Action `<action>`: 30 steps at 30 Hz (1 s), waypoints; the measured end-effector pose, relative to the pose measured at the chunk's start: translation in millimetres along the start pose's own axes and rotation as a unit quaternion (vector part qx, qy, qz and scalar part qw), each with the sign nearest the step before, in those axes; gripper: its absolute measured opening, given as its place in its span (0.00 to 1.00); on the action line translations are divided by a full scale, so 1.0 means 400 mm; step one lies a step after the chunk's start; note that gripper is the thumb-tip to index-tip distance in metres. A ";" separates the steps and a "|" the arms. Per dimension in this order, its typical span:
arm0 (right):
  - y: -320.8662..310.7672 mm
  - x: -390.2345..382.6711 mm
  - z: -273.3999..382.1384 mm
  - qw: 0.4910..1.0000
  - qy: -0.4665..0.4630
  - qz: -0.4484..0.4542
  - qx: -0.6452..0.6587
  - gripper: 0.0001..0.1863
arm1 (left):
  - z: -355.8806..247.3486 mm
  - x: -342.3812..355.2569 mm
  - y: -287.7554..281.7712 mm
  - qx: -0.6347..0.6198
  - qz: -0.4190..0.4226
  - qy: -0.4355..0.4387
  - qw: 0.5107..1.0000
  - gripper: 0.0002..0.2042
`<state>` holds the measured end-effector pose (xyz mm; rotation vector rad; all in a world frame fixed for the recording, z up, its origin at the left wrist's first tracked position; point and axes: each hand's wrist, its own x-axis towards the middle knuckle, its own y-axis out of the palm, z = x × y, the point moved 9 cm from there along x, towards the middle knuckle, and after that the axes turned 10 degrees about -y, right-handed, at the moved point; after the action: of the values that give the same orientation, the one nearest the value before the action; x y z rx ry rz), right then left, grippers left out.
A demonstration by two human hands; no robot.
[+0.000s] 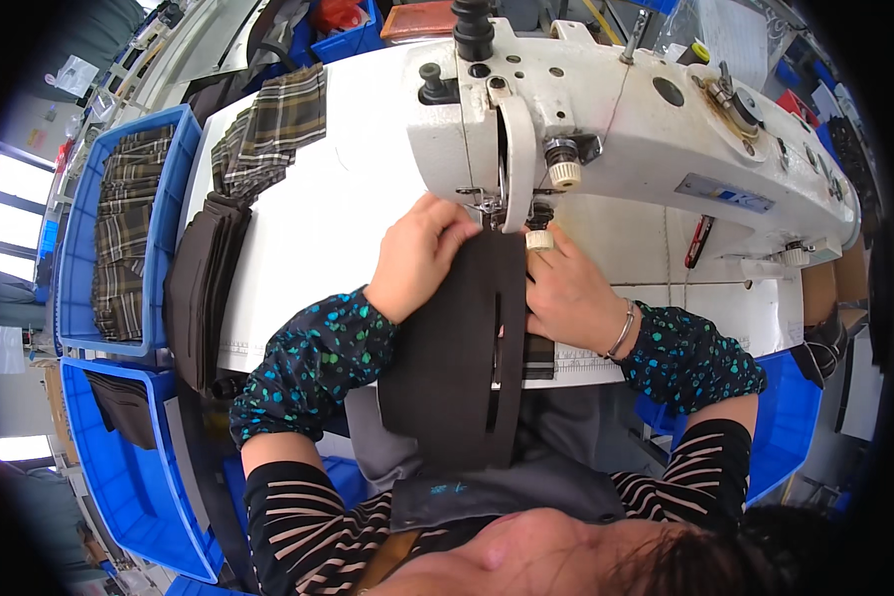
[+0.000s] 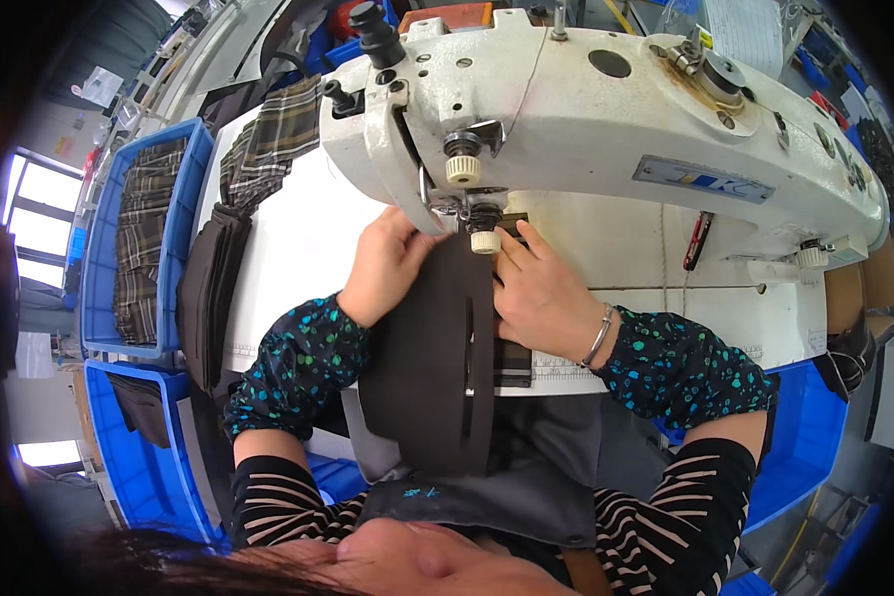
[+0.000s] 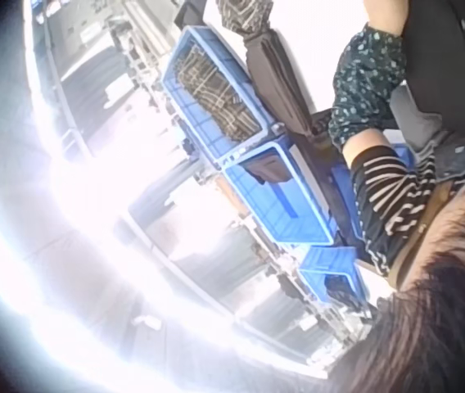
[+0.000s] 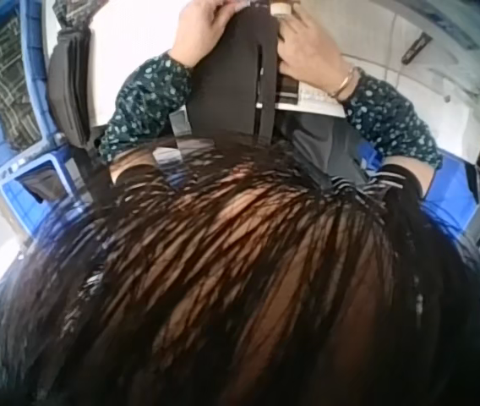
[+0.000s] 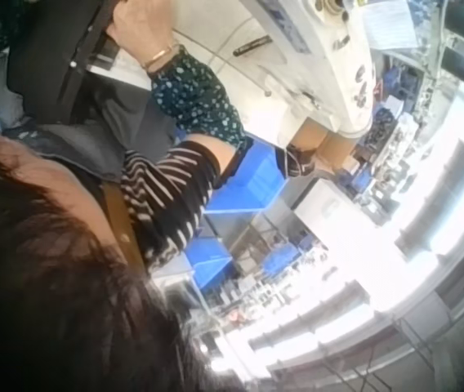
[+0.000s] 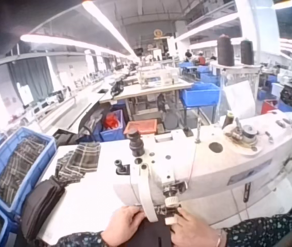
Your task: The person sews zippers onto plaid and solid dark fabric pieces using an industrial sewing machine. They align the zipper tape with the fabric edges, guide the material under the presser foot, and stitch along the zipper line. The person handles multiple fabric pieces sequentially, adjusting the material and operating the machine controls throughout the process.
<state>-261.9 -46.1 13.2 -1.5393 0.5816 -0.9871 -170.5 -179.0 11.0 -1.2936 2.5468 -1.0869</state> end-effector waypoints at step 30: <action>0.018 -0.008 -0.009 0.999 0.013 0.017 0.026 0.25 | -0.073 -0.114 0.055 0.239 0.088 0.127 0.959 0.27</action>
<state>-265.4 -47.0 5.2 -1.4686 0.5937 -0.9904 -167.0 -120.7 8.7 -0.8354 2.2778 -1.7756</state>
